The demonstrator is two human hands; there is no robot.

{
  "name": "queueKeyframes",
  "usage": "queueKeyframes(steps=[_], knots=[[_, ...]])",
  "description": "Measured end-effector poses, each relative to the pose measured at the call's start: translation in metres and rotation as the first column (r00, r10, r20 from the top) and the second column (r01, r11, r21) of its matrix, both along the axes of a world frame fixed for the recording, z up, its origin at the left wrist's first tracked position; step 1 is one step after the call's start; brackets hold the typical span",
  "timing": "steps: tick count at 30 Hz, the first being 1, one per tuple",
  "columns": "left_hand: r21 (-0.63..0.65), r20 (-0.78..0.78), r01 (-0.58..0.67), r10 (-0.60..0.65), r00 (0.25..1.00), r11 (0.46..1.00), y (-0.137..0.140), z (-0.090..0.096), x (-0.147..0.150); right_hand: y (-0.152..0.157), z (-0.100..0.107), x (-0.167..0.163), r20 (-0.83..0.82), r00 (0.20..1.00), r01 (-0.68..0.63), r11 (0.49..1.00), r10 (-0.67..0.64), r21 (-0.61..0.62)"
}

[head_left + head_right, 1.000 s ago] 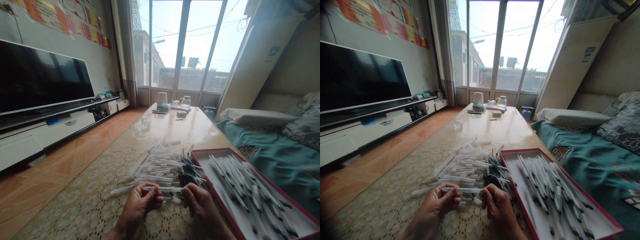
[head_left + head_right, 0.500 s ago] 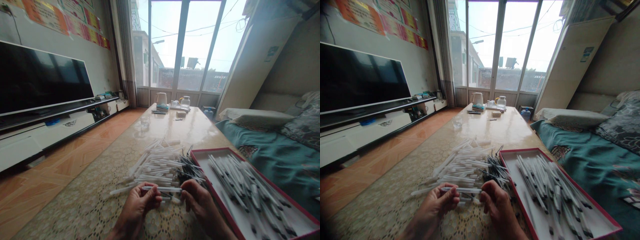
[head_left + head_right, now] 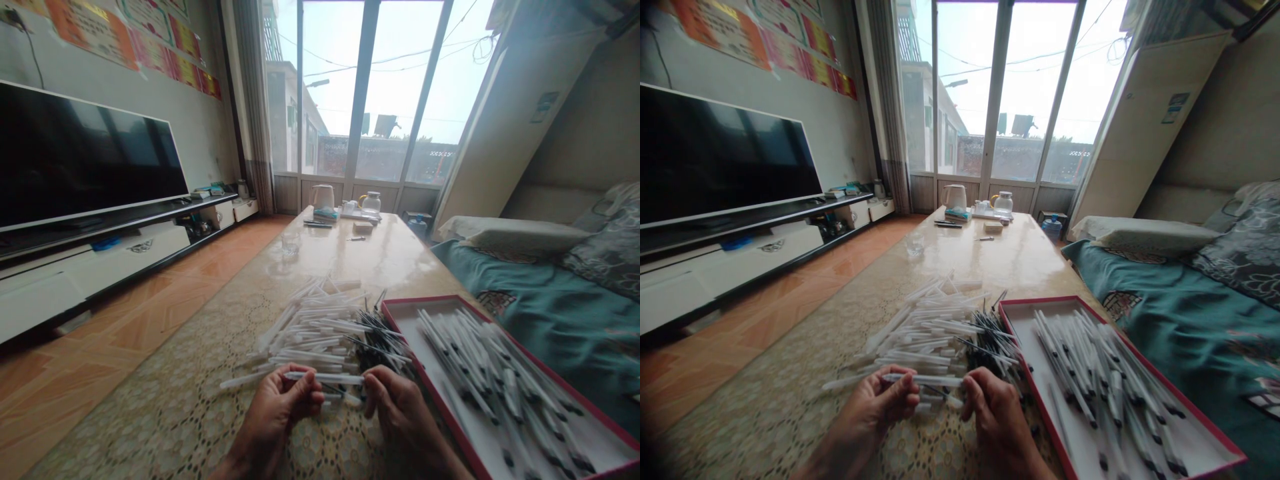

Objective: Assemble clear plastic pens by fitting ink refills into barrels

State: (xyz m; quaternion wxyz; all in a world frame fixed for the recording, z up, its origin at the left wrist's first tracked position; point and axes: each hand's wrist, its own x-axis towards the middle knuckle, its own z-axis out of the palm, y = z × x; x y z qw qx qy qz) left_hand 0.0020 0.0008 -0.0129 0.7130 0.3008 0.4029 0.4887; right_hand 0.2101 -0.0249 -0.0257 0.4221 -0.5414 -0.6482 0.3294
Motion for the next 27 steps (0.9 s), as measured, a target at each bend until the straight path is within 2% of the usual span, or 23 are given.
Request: queueKeyframes(steps=[3,8,13,18,23,27], knots=[[0.000,-0.003,0.002,-0.002,1.000,1.000,0.0003,0.0001,0.0001,-0.0005,0.0021,0.0011,0.065,0.998,-0.019,0.999,0.017,0.031],[-0.009,-0.017,-0.016,0.016,1.000,1.000,-0.0014,0.0029,0.0006,-0.0014,0.0038,-0.0006,-0.034,0.999,0.004,1.000,-0.004,-0.006],[-0.021,-0.037,-0.009,0.008,0.999,1.000,-0.0027,0.0057,0.0006,-0.0014,0.0039,-0.0001,0.081,0.997,-0.010,1.000,0.009,0.021],[-0.012,-0.013,-0.011,0.011,1.000,1.000,-0.0023,0.0031,0.0007,-0.0008,0.0035,0.0000,0.006,0.999,-0.038,0.999,0.038,-0.035],[-0.006,-0.013,-0.011,0.011,1.000,1.000,-0.0012,-0.0018,0.0007,-0.0010,-0.0007,0.0003,0.063,0.998,-0.021,0.999,0.023,-0.028],[-0.017,-0.005,-0.006,0.006,1.000,1.000,-0.0013,0.0003,0.0002,-0.0019,-0.0016,-0.0007,-0.035,0.999,-0.037,0.998,0.035,-0.052]])
